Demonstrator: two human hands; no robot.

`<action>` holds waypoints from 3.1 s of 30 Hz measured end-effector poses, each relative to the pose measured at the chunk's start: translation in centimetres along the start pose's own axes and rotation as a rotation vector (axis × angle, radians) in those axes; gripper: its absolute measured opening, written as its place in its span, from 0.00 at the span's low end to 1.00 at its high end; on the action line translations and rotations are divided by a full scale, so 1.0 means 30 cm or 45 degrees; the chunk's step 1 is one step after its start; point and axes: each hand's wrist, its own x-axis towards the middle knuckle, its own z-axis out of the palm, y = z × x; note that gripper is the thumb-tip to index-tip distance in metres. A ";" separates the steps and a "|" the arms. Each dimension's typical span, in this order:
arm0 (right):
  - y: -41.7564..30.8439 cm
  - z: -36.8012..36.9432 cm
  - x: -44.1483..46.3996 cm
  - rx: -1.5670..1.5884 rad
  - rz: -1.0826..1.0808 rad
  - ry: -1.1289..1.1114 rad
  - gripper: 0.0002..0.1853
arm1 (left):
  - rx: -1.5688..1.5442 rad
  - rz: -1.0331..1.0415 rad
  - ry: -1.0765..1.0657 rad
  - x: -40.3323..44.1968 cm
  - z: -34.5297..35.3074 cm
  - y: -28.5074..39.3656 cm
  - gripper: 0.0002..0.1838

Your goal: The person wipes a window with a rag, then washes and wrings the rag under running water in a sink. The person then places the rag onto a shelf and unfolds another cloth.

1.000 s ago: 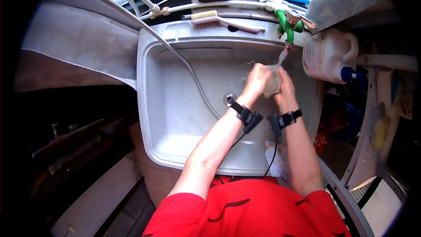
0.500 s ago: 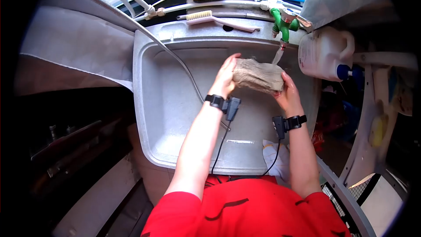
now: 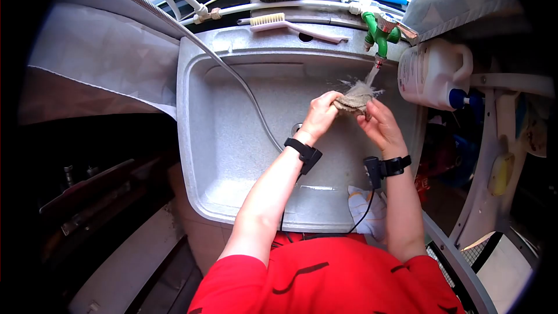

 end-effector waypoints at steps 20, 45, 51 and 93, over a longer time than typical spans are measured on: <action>0.097 -0.142 0.086 -1.173 -0.084 0.019 0.15 | -0.450 -0.128 -0.093 -0.068 -0.045 0.111 0.15; 0.197 -0.214 0.092 -0.394 0.331 0.578 0.40 | -0.129 -0.498 -0.082 0.033 0.133 -0.153 0.24; 0.182 -0.200 0.087 0.300 0.080 0.206 0.31 | -0.659 -0.323 -0.223 -0.169 0.091 0.164 0.19; 0.233 -0.081 0.011 -0.024 -0.184 0.467 0.15 | 0.401 -0.252 0.473 -0.187 0.056 -0.185 0.22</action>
